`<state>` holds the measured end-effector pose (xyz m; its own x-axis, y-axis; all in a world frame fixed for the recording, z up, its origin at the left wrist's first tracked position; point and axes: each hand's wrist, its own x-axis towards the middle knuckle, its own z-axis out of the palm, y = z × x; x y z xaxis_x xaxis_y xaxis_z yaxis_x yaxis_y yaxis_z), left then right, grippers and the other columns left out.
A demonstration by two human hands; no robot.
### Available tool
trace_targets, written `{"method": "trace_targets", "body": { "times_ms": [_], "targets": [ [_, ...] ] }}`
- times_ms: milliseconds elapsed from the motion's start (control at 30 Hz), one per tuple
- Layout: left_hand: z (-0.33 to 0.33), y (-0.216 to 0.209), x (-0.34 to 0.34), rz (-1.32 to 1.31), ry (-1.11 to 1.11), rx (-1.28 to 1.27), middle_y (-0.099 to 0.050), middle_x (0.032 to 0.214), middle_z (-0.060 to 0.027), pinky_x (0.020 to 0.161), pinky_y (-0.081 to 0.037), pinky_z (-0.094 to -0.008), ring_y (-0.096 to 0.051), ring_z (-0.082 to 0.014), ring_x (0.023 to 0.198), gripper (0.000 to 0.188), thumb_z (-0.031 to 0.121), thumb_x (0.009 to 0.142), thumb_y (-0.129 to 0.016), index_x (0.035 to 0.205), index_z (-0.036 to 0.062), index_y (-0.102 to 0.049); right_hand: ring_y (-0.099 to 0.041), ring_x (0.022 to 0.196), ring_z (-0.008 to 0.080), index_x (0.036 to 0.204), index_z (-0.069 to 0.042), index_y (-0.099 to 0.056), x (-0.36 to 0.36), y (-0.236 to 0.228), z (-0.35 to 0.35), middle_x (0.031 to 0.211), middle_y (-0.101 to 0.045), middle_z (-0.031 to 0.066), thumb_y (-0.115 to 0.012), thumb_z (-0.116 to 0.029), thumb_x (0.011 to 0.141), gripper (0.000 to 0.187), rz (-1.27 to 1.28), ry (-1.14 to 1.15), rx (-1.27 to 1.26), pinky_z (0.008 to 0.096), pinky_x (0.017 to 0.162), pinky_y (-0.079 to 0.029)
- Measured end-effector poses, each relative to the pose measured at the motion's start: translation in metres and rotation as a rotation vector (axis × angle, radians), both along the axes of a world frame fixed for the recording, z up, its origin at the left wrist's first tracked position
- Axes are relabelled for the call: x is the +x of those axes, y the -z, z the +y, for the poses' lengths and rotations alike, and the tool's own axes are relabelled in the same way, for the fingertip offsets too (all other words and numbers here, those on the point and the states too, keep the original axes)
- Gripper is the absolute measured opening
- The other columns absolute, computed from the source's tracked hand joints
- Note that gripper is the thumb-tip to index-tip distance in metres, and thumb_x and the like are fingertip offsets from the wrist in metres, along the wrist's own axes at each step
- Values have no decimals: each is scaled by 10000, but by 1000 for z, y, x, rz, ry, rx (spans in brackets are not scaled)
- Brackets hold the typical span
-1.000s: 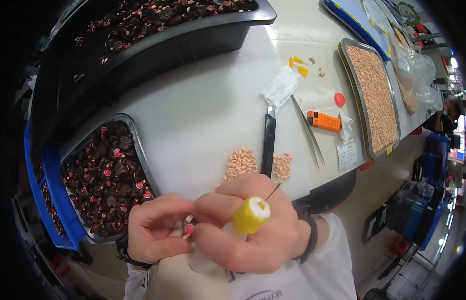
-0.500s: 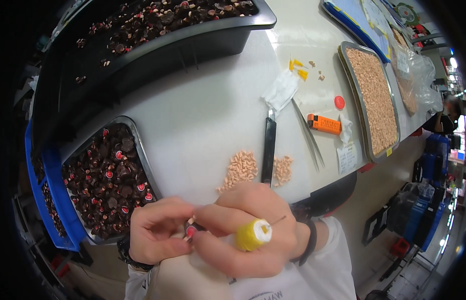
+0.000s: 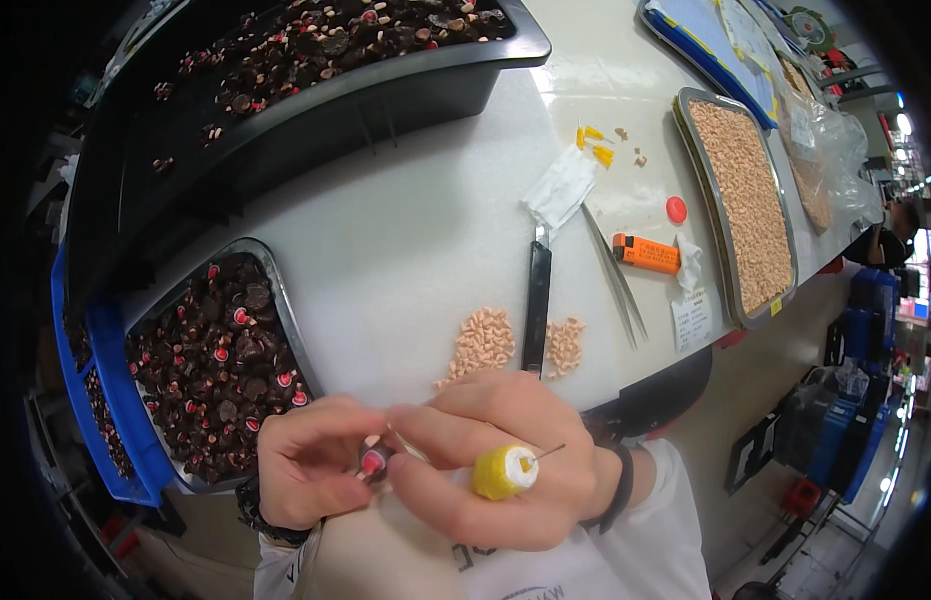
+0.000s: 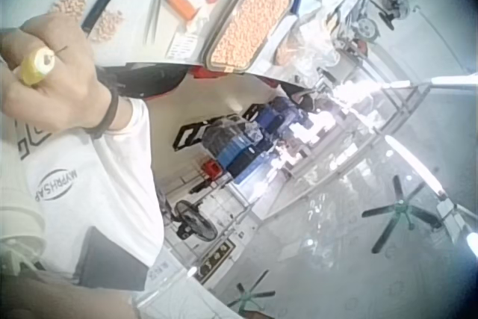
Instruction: The person uses a squeeze bottle to apply a small amount of liquid to the center of chocolate pieces. They then pick up small beige granules and place them onto the wetted area of the chocolate. The decorated chocolates are placed into a metal tray.
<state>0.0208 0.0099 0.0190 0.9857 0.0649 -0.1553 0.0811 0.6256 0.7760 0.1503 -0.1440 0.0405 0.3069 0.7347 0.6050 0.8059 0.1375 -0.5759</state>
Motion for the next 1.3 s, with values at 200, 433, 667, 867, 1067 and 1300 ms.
{"method": "trace_targets", "body": {
  "times_ms": [200, 433, 667, 867, 1067, 1300],
  "targets": [
    [2, -6, 2, 61, 56, 12, -553, 1031, -212, 851, -434, -360, -563, -263, 964, 440, 1, 730, -672, 1116, -124, -502, -527, 685, 189, 924, -101, -515, 0, -7, -3, 875, -628, 110, -673, -25, 635, 337, 20, -18, -71, 306, 637, -461],
    [-2, -14, 4, 134, -71, -131, -553, 1013, -211, 768, -485, -320, -575, -238, 920, 518, -69, 659, -699, 1118, -111, -461, -530, 682, 174, 927, -109, -479, -2, -5, -6, 884, -630, 99, -716, 32, 616, 417, 116, -31, -29, 304, 633, -460],
    [-4, -9, 5, 65, -85, 38, -539, 924, -173, 683, -487, -259, -551, -183, 842, 465, -95, 588, -734, 996, -44, -517, -514, 648, 226, 877, -7, -564, 5, 7, 1, 863, -587, 177, -640, -12, 609, 279, 151, -168, 149, 286, 519, -435],
    [-7, -14, 7, 88, -122, 168, -540, 905, -148, 683, -452, -255, -542, -175, 818, 382, -64, 574, -753, 904, -28, -563, -515, 619, 217, 812, -20, -578, 2, 7, 2, 822, -596, 152, -651, -45, 568, 256, 161, -98, 136, 275, 511, -427],
    [-5, -11, 7, 31, -147, 257, -536, 882, -133, 675, -439, -247, -536, -159, 788, 364, -65, 573, -751, 884, -9, -570, -502, 577, 208, 778, -18, -585, -1, 7, 7, 801, -603, 149, -648, -55, 563, 227, 162, -77, 139, 271, 495, -416],
    [-5, -14, 7, 57, -149, 403, -521, 866, -116, 675, -442, -239, -526, -137, 756, 322, -81, 578, -737, 839, 23, -580, -476, 537, 184, 791, -9, -583, 1, 10, 5, 770, -604, 137, -650, -77, 538, 271, 133, -97, 66, 269, 473, -390]
  ]
}}
